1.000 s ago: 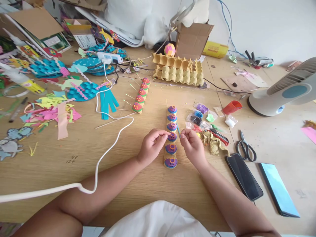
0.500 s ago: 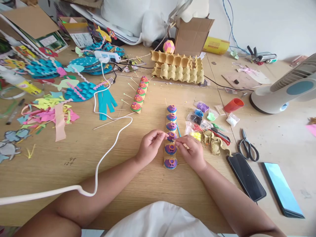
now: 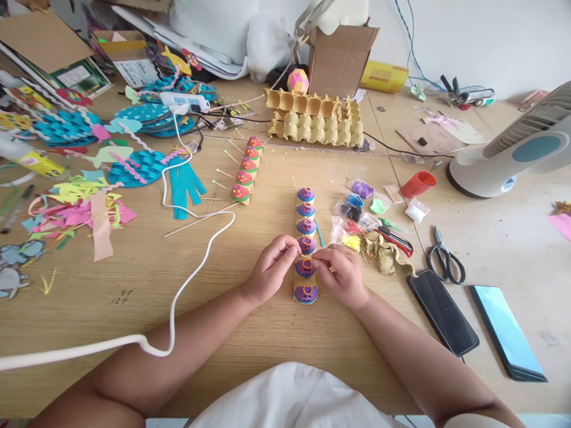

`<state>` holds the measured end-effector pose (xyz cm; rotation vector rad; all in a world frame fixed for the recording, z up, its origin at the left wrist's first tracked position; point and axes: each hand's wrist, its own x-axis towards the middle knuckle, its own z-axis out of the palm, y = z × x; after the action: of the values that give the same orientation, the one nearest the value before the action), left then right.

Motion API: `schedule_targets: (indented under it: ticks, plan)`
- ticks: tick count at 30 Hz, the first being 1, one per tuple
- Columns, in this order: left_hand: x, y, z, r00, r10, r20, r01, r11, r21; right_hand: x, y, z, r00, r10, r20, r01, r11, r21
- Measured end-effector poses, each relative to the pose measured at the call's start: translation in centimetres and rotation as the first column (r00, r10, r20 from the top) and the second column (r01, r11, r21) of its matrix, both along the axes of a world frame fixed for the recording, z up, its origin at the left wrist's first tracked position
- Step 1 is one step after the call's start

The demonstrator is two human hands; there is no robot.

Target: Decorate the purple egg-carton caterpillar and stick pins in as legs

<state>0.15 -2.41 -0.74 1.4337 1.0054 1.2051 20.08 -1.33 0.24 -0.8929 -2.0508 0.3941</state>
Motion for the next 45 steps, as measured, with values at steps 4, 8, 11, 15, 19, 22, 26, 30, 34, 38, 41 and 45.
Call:
schedule_targets:
  ticks: [4,8,11,15,19,22,26,30,34,38,41,45]
  plan:
    - [0.1,-0.1,0.0,1.000,-0.013,0.009,0.013,1.000,-0.003,0.0,0.1,0.0,1.000,-0.015,-0.025,0.016,0.999,0.036]
    - [0.1,0.0,-0.2,1.000,0.014,-0.018,-0.014,0.999,0.041,0.0,0.1,0.0,0.999,-0.043,-0.032,0.044,0.999,0.030]
    - [0.1,0.0,-0.3,0.998,0.032,-0.048,-0.028,0.996,0.084,0.1,0.0,-0.1,0.997,-0.056,-0.053,0.056,0.998,0.003]
    - [0.0,0.0,-0.1,0.998,0.032,-0.059,-0.027,0.996,0.081,0.1,-0.2,-0.2,0.991,-0.093,-0.094,0.087,0.994,-0.062]
    - [0.0,-0.1,0.1,0.999,0.000,-0.045,0.003,0.998,0.066,0.0,-0.2,-0.1,0.992,-0.005,-0.130,0.002,1.000,-0.025]
    - [0.1,-0.3,0.1,0.997,-0.041,-0.061,0.045,0.997,0.068,-0.2,-0.2,0.1,0.992,0.054,-0.114,-0.051,0.998,0.023]
    - [0.0,-0.6,0.1,0.986,-0.094,-0.139,0.107,0.990,0.089,-0.6,-0.5,0.3,0.995,0.057,-0.086,-0.054,0.998,0.029]
    - [0.0,-0.6,0.0,0.977,-0.106,-0.184,0.136,0.978,0.158,-0.7,-0.7,0.0,0.993,0.067,-0.098,-0.063,0.997,0.047]
    - [0.1,-0.5,0.4,0.977,-0.079,-0.200,0.123,0.968,0.218,-0.7,-0.5,-0.2,0.989,0.092,-0.118,-0.087,0.995,0.045]
    - [0.1,-0.4,0.7,0.976,-0.053,-0.213,0.107,0.961,0.254,-0.7,-0.4,-0.3,0.980,0.113,-0.163,-0.109,0.994,0.032]
    - [0.2,-0.4,0.7,0.975,-0.036,-0.217,0.098,0.955,0.282,-0.7,-0.4,-0.2,0.981,0.107,-0.164,-0.104,0.994,0.026]
    - [0.2,-0.4,0.7,0.974,-0.028,-0.223,0.096,0.949,0.300,-0.8,-0.5,-0.1,0.986,0.085,-0.141,-0.082,0.996,0.024]
